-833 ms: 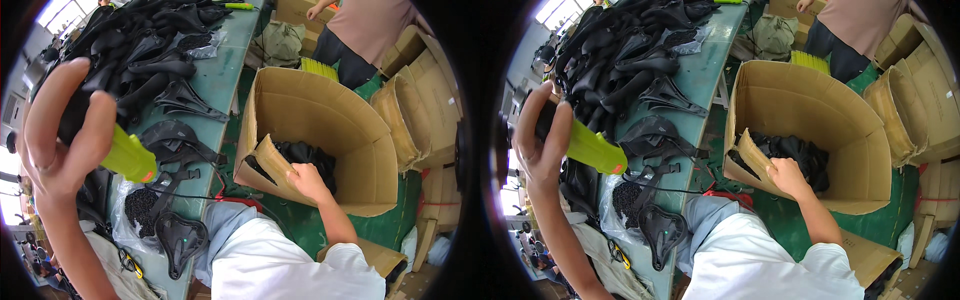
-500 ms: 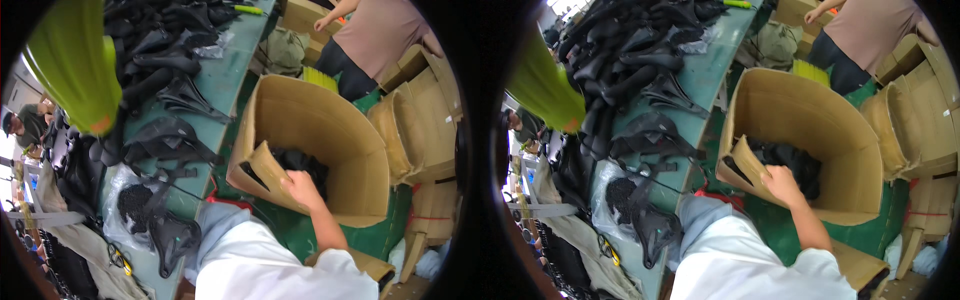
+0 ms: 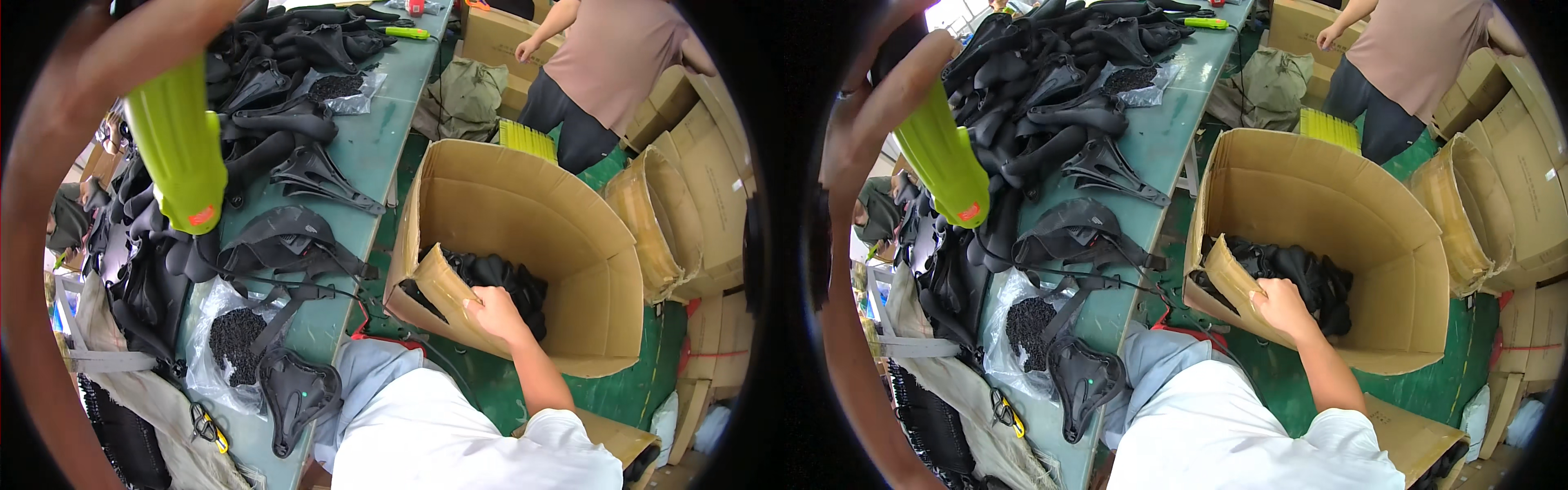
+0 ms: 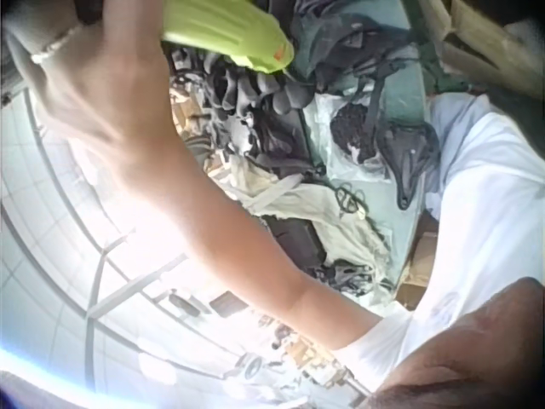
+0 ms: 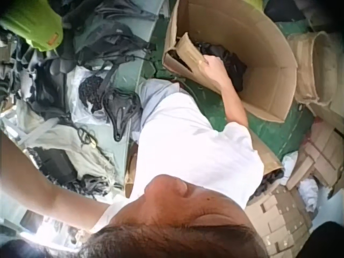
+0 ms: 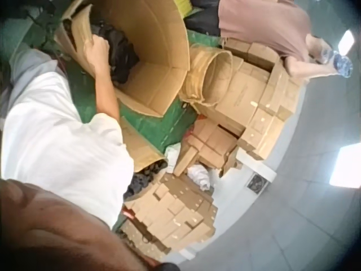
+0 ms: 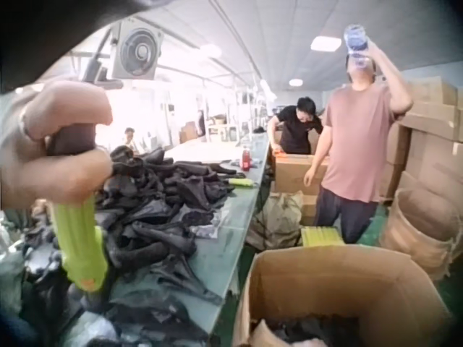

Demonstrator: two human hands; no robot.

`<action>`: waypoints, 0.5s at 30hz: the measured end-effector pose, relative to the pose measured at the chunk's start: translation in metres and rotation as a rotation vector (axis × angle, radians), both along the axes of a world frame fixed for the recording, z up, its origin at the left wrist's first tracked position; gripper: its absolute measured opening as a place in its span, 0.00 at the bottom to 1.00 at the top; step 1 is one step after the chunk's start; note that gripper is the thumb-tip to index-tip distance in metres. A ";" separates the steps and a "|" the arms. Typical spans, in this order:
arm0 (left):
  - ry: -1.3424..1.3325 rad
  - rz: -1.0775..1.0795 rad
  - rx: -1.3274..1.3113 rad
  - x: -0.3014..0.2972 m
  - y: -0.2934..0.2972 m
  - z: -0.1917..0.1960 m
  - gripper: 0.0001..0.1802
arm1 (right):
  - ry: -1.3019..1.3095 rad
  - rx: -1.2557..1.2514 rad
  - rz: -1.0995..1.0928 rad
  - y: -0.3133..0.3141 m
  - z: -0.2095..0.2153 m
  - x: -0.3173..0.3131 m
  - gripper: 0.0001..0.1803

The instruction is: The person trims bicycle saddle covers using scissors and assembles bicycle saddles by driving screws into the seat bases with an electric screwdriver.

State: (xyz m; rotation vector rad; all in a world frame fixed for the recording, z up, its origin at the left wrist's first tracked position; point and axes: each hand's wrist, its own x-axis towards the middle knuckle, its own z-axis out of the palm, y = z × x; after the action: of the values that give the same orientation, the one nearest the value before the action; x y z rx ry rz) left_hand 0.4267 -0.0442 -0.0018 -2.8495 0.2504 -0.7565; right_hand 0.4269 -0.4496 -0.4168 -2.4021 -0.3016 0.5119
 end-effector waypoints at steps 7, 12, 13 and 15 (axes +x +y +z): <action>0.008 0.193 0.751 -0.034 -0.023 -0.070 0.12 | -0.020 -0.020 -0.059 -0.007 -0.003 -0.012 0.15; 0.763 0.276 0.650 -0.114 -0.038 -0.159 0.11 | -0.027 -0.005 -0.036 0.001 -0.007 -0.017 0.14; 0.695 0.246 0.686 -0.121 -0.038 -0.178 0.12 | -0.026 -0.003 -0.035 0.002 -0.007 -0.016 0.14; 0.638 0.216 0.721 -0.125 -0.042 -0.191 0.13 | -0.012 -0.023 -0.018 0.002 -0.007 -0.017 0.14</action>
State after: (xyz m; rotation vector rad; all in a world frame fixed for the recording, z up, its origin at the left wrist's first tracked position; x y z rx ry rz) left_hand 0.3020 -0.0862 -0.1926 -2.2632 0.2280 0.2712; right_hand 0.4095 -0.4476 -0.4243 -2.4292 -0.2809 0.4956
